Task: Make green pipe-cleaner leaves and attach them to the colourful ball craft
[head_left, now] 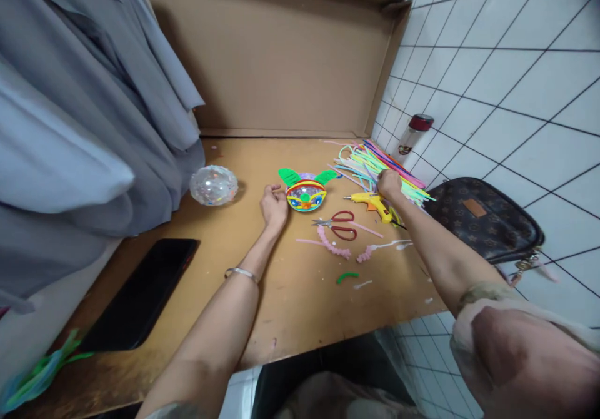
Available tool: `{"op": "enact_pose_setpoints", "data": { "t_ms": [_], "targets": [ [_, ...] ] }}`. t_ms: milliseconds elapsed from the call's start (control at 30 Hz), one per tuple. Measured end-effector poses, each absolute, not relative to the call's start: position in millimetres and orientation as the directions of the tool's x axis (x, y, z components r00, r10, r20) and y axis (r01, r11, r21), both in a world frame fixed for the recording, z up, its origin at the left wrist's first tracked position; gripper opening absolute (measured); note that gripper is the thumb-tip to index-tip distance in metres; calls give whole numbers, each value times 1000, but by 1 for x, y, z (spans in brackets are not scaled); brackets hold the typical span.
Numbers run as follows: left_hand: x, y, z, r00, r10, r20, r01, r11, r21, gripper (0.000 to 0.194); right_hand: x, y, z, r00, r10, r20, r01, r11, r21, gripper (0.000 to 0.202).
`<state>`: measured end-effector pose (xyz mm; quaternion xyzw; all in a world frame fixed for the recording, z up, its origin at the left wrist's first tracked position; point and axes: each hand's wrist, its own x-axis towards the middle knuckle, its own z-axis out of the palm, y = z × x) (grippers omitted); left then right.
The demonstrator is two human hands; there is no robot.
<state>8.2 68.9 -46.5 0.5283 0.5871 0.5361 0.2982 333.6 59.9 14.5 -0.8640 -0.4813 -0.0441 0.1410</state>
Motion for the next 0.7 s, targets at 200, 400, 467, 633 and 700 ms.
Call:
{"op": "enact_pose_setpoints", "data": {
  "t_ms": [200,400,467,633,700],
  "targets": [
    [9,72,-49,-276,935,221,268,-146,952,24,332,62,12,568,806,167,823,-552,-137,40],
    [9,71,-47,-279,935,218,287,-135,948,24,328,61,13,566,806,172,824,-561,-79,38],
    [9,72,-48,-279,935,220,294,-135,946,24,328,60,13,557,811,180,829,-555,-66,37],
    [10,74,-51,-282,934,217,267,-140,953,24,328,58,14,539,819,198,838,-544,-29,38],
    [11,74,-51,-292,932,213,271,-133,953,24,328,58,15,534,820,205,839,-544,-10,39]
  ]
}}
